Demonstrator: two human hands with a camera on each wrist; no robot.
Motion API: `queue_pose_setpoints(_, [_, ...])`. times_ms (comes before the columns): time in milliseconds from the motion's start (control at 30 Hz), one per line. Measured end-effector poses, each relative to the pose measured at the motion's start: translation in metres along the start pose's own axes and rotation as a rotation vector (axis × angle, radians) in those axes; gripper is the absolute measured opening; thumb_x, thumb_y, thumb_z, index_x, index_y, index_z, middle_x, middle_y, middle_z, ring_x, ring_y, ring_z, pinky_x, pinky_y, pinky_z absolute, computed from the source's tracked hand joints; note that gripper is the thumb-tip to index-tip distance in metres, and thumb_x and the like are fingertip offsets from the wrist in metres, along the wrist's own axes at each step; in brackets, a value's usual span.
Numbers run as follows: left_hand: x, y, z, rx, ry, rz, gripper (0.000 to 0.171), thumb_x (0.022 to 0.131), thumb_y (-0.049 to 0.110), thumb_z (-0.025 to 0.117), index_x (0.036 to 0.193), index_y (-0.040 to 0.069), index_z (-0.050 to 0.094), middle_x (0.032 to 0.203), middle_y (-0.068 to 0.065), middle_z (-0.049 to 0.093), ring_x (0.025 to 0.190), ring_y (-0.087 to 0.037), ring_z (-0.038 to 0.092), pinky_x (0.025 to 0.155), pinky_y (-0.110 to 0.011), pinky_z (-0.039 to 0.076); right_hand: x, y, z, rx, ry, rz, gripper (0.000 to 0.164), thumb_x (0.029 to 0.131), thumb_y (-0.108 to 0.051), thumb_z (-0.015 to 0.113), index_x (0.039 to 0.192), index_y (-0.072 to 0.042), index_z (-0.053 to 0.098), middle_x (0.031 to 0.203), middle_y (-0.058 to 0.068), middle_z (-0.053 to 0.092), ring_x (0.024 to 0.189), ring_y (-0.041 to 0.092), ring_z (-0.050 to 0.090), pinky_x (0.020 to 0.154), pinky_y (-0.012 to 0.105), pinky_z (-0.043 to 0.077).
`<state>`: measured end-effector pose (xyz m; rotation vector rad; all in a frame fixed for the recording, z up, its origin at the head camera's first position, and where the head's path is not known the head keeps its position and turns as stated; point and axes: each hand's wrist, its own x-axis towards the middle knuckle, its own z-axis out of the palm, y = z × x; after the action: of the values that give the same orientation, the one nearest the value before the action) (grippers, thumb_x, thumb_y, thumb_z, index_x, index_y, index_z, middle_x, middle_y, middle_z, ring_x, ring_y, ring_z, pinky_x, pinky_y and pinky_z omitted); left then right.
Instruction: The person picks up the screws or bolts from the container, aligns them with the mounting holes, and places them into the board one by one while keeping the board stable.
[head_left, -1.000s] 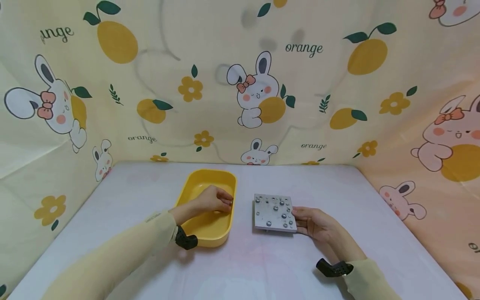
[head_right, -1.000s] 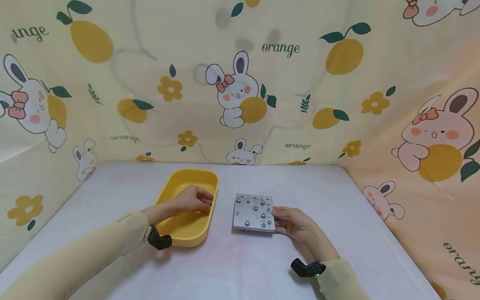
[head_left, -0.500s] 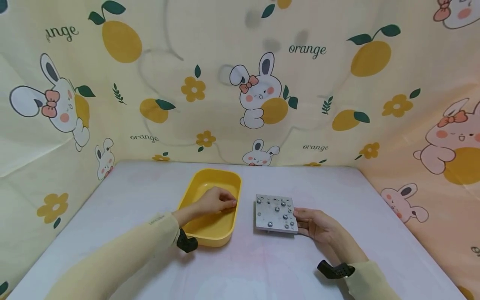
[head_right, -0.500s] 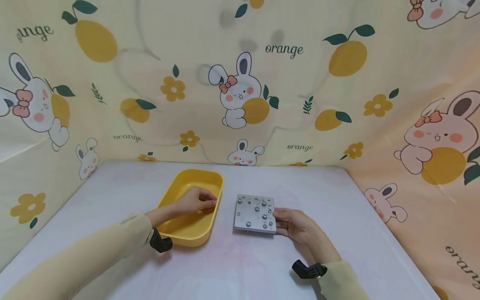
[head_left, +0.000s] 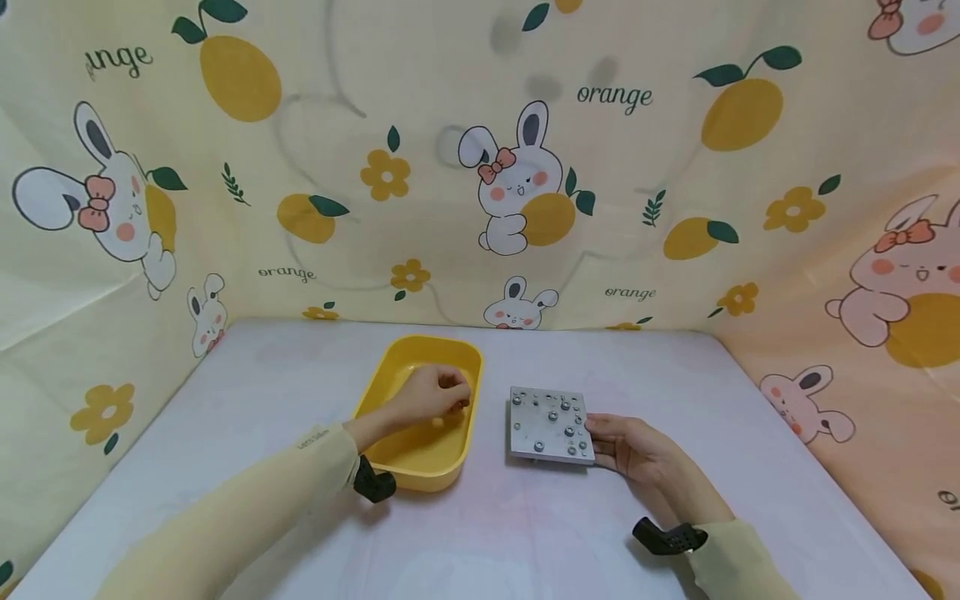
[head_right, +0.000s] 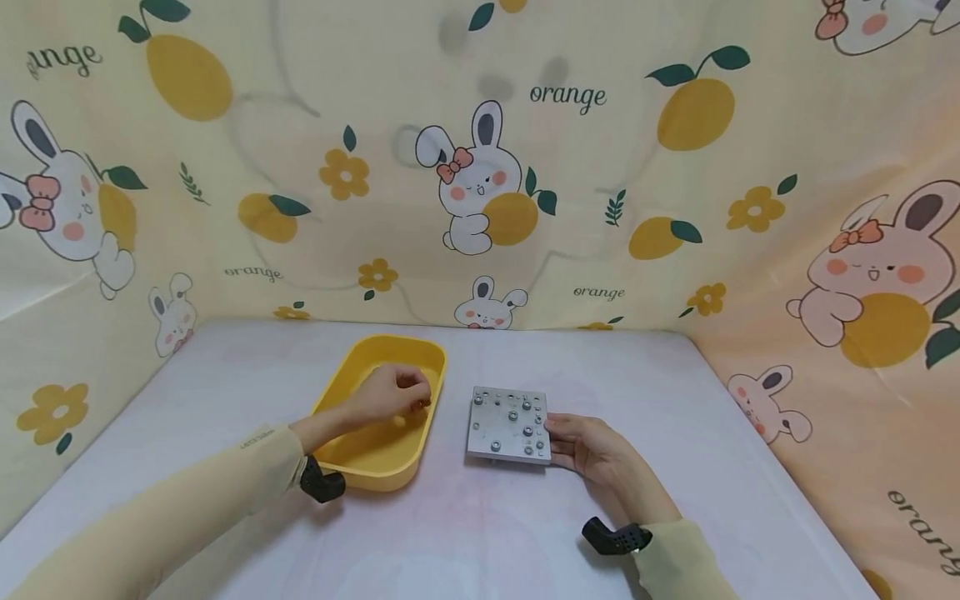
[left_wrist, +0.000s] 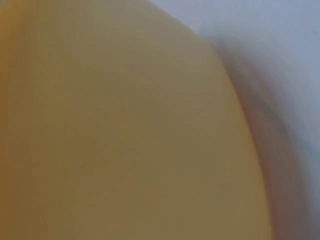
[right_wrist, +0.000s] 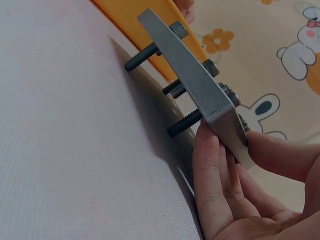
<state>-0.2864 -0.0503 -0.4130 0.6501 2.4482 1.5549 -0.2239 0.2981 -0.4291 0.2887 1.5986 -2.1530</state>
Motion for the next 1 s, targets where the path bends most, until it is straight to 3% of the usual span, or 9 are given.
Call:
queue_pose_setpoints(233, [0.0,0.023,-0.009,-0.139,0.061,0.031,0.019,0.097,0.017,0.061,0.096,0.001,0.071,0.085,-0.02,0.067,0.07,-0.023,0.06,0.075,-0.049,0.053,-0.004,0.002,-0.003,0.005,-0.035,0.006,0.019,0.098,-0.005,0.057,0.115,-0.001,0.066,0.109,0.016,0.069,0.099,0.029,0.068,0.091,0.04,0.051])
queue_pose_setpoints(400, [0.003,0.042,-0.007,-0.238,0.071,0.011,0.021,0.096,0.018,0.067,0.104,0.0,0.071,0.092,-0.016,0.069,0.078,-0.024,0.065,0.079,-0.041,0.056,-0.006,0.007,-0.007,0.01,-0.03,0.017,0.019,0.098,-0.006,0.057,0.114,-0.002,0.067,0.109,0.016,0.069,0.099,0.029,0.067,0.091,0.041,0.051])
queue_pose_setpoints(500, [0.005,0.053,-0.001,-0.285,0.085,0.015,0.017,0.095,0.016,0.067,0.104,0.002,0.071,0.094,-0.016,0.07,0.084,-0.03,0.067,0.078,-0.034,0.056,-0.005,0.007,-0.006,0.004,-0.002,0.013,0.026,0.098,-0.007,0.06,0.123,0.0,0.062,0.111,0.016,0.069,0.101,0.029,0.067,0.092,0.041,0.051])
queue_pose_setpoints(633, [0.008,0.069,0.016,-0.261,0.136,0.047,0.01,0.094,0.016,0.069,0.1,0.007,0.071,0.09,-0.009,0.071,0.087,-0.032,0.067,0.078,-0.033,0.056,-0.002,0.005,-0.003,0.0,0.019,0.006,0.032,0.097,-0.007,0.061,0.128,0.002,0.058,0.111,0.016,0.068,0.102,0.029,0.067,0.091,0.041,0.051])
queue_pose_setpoints(767, [0.009,0.082,0.04,-0.188,0.201,0.084,0.009,0.093,0.017,0.071,0.099,0.011,0.071,0.087,0.0,0.07,0.081,-0.02,0.067,0.077,-0.031,0.056,-0.001,0.003,-0.003,-0.004,-0.003,0.01,0.028,0.097,-0.006,0.06,0.124,0.001,0.061,0.111,0.016,0.069,0.101,0.029,0.067,0.092,0.041,0.051])
queue_pose_setpoints(867, [0.013,0.084,0.06,-0.136,0.254,0.101,0.009,0.092,0.018,0.072,0.099,0.012,0.072,0.086,0.006,0.07,0.079,-0.012,0.065,0.075,-0.027,0.054,0.001,0.001,-0.002,-0.008,-0.006,0.013,0.03,0.097,-0.007,0.061,0.126,0.001,0.06,0.112,0.016,0.068,0.102,0.029,0.066,0.092,0.04,0.05])
queue_pose_setpoints(1000, [0.019,0.079,0.085,-0.116,0.335,0.047,0.007,0.091,0.02,0.073,0.097,0.016,0.075,0.084,0.011,0.068,0.079,-0.009,0.062,0.074,-0.025,0.052,0.002,-0.001,-0.001,-0.001,0.007,0.023,0.031,0.097,-0.008,0.061,0.127,0.001,0.059,0.113,0.016,0.068,0.103,0.029,0.066,0.093,0.041,0.049])
